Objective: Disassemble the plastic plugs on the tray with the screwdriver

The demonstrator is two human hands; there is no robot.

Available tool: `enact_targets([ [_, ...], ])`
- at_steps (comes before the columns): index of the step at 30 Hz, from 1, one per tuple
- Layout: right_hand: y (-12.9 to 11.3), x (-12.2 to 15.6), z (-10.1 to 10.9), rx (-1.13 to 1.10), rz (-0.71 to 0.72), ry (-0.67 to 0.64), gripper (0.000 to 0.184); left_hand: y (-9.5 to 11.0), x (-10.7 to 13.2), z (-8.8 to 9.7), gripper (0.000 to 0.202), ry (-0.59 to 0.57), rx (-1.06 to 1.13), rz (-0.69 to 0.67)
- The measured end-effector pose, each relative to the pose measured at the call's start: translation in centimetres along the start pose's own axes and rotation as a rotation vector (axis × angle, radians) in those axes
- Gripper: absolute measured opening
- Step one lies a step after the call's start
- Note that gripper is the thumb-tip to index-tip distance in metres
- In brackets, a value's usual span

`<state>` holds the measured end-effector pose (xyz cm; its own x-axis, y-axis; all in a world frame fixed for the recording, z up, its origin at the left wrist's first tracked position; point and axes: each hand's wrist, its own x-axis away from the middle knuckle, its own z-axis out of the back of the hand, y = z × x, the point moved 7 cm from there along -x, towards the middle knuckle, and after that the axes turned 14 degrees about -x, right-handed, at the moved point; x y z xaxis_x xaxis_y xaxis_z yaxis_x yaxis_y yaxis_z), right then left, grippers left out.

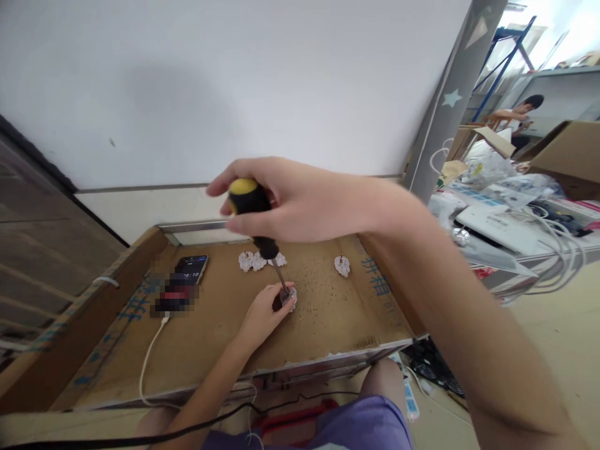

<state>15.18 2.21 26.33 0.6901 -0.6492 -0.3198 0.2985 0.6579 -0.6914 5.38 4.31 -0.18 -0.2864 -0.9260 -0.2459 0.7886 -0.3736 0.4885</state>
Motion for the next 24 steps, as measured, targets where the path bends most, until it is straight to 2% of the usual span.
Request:
enact_targets([
  [2, 0.0, 0.0, -0.3, -0.116, 0.047, 0.054, 0.034, -0.1, -0.1, -0.1, 0.029, -0.007, -0.002, 0.006],
  [5, 0.5, 0.1, -0.2, -0.127, 0.085, 0.305, 0.033, -0.1, -0.1, -0.1, 0.029, -0.008, 0.003, 0.005],
  [7, 0.8, 0.1, -0.6, -0.15, 0.078, 0.37, 0.033, -0.1, -0.2, -0.1, 0.028, -0.003, 0.008, 0.004],
  [10, 1.1, -0.3, -1.9, -0.314, 0.069, 0.271, 0.033, -0.1, -0.4, 0.0, 0.027, 0.002, 0.017, -0.005],
  [12, 1.4, -0.5, -2.9, -0.52, 0.073, 0.176, 0.028, -0.1, -0.4, 0.0, 0.027, 0.004, 0.017, -0.007],
  [14, 2.1, -0.5, -3.2, -0.708, 0.053, 0.2, 0.023, -0.2, -0.5, 0.0, 0.026, 0.007, 0.016, -0.007],
  [16, 2.9, -0.2, -2.9, -0.784, 0.043, 0.369, 0.024, -0.3, -0.4, -0.1, 0.026, 0.01, 0.019, -0.008],
  [18, 2.7, 0.8, -2.0, -0.731, 0.095, 0.582, 0.031, -0.3, -0.4, -0.2, 0.026, 0.011, 0.027, -0.01],
  [22, -0.1, 4.2, 1.0, -0.558, 0.331, 0.923, 0.031, -0.3, -0.4, -0.2, 0.027, 0.018, 0.036, -0.013],
  [24, -0.6, 6.3, 2.4, -0.481, 0.392, 1.076, 0.03, -0.2, -0.4, -0.1, 0.027, 0.015, 0.023, -0.02],
])
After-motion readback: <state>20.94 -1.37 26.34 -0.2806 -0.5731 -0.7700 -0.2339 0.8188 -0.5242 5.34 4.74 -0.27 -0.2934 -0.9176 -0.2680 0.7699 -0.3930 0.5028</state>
